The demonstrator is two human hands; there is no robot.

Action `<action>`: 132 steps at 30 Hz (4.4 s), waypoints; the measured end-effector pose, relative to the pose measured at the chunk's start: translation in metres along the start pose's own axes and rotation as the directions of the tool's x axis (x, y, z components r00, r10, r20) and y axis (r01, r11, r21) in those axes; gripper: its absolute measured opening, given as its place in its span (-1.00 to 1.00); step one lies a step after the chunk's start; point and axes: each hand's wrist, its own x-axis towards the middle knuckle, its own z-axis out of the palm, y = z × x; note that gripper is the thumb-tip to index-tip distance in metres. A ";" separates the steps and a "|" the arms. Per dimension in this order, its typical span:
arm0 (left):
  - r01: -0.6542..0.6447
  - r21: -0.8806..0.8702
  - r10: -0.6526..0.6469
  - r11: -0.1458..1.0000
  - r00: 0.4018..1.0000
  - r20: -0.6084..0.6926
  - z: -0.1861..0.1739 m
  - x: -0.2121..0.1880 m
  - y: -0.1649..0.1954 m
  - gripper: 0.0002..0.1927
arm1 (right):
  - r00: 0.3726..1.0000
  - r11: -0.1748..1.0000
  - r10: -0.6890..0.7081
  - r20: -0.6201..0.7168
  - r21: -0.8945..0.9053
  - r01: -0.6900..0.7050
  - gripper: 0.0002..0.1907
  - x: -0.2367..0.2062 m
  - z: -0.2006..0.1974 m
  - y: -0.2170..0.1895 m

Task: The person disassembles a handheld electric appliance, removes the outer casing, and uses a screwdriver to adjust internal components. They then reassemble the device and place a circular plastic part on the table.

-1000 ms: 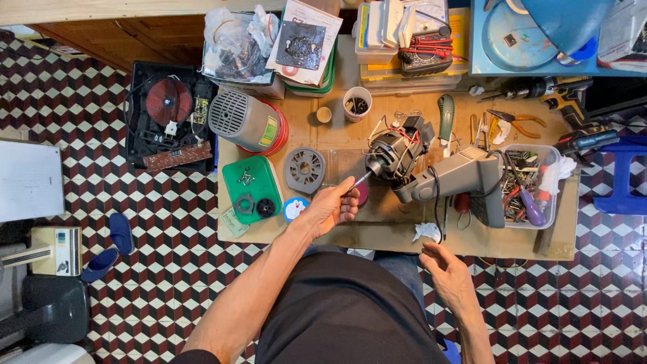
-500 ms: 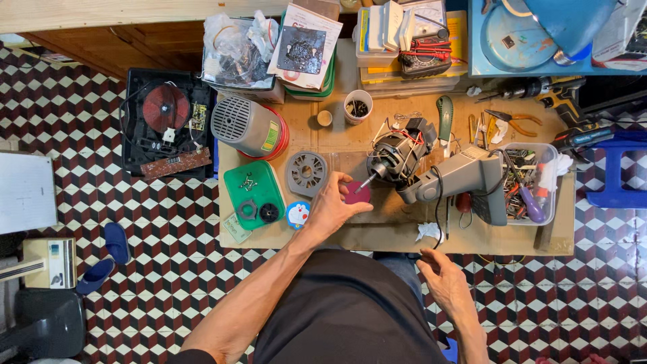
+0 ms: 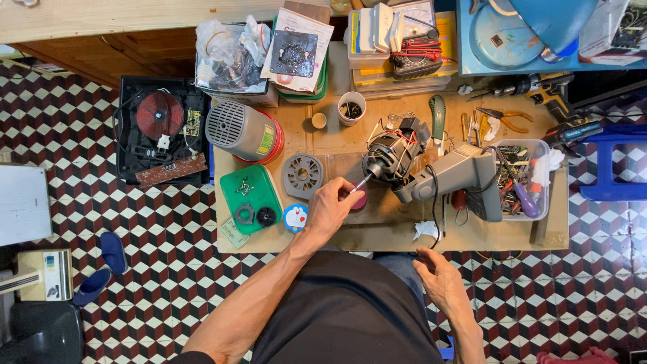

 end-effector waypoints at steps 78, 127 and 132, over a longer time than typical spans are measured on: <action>-0.245 0.249 0.249 0.937 0.968 0.017 0.042 0.046 0.056 -0.18 | 0.965 0.967 -0.135 -0.226 0.182 0.178 -0.69 0.023 -0.013 -0.010; 0.024 0.005 -0.024 1.000 0.995 -0.094 0.078 0.073 0.082 -0.11 | 0.992 0.800 -0.111 0.062 -0.587 0.126 -0.71 0.200 -0.207 0.155; -0.099 -0.023 0.096 0.995 0.988 -0.120 0.065 0.085 0.070 -0.08 | 0.969 0.621 0.079 0.236 -0.772 0.137 -0.66 0.241 -0.179 0.126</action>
